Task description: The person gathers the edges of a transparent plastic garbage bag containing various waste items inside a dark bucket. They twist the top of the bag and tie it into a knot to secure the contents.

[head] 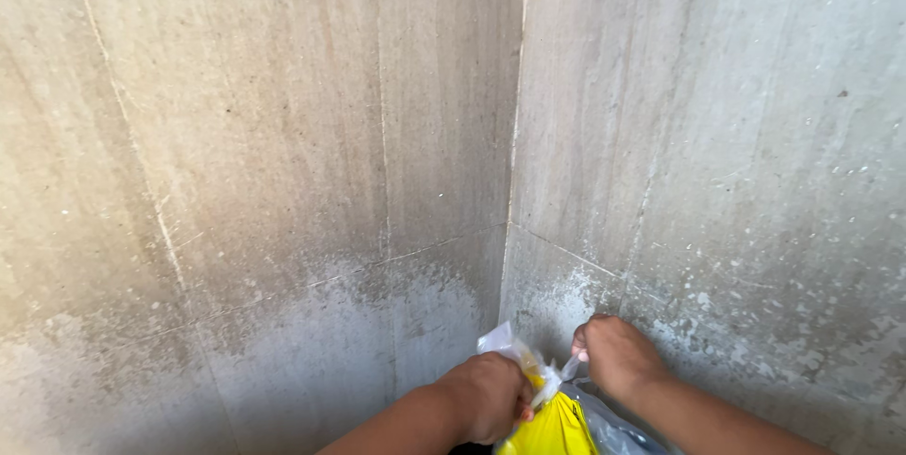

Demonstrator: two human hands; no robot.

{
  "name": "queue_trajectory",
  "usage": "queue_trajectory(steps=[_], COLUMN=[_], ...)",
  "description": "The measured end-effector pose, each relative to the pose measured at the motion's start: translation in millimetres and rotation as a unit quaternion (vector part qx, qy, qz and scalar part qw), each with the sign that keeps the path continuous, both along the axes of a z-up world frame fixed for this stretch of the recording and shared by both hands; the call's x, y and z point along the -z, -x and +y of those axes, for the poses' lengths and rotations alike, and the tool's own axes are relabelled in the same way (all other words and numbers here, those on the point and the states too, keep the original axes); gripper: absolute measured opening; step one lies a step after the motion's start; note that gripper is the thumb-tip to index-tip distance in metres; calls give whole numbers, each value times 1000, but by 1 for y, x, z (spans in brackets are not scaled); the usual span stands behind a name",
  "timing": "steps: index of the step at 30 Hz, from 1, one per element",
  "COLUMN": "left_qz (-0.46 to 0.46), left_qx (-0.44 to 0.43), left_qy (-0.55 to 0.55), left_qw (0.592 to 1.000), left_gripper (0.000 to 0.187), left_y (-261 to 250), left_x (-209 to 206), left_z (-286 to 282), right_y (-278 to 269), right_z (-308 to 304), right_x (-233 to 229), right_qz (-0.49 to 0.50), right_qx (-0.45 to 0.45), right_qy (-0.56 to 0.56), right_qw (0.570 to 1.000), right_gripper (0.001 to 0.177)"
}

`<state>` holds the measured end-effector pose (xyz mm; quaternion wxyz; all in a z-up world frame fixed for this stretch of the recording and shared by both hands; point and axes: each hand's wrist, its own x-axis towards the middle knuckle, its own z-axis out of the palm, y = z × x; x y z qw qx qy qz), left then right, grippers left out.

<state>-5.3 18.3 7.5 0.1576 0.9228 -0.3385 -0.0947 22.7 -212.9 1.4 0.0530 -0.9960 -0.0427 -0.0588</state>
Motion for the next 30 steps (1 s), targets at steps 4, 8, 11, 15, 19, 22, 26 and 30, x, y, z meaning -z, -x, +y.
queue_trajectory(steps=[4,8,11,15,19,22,26,30], left_qz=[-4,37,-17,-61,-108,-93,-28,202], left_qx=[-30,-162,-158,-149,-113,-59,10,-88], left_qy=[-13,38,61,127,239,321,373,363], left_qw=[999,985,985,979,958,941,927,905], left_gripper=[16,21,22,18,16,14,16,20], left_y=[-4,-12,-15,-6,16,24,18,-5], left_x=[5,25,37,27,4,-6,-11,16], left_z=[6,7,2,-9,-21,-23,-25,-34], right_y=[-11,-29,-32,-25,-29,-38,-50,-53], right_z=[-4,-11,-9,11,22,12,-1,-1], right_x=[13,39,50,38,30,33,48,52], right_qz=[-24,46,198,185,136,152,159,132], right_qx=[4,85,138,119,129,136,73,104], right_qy=[-75,-225,-378,-495,-643,-661,-581,-480], right_qw=[997,970,894,840,742,722,795,861], right_gripper=[28,28,51,55,41,33,34,37])
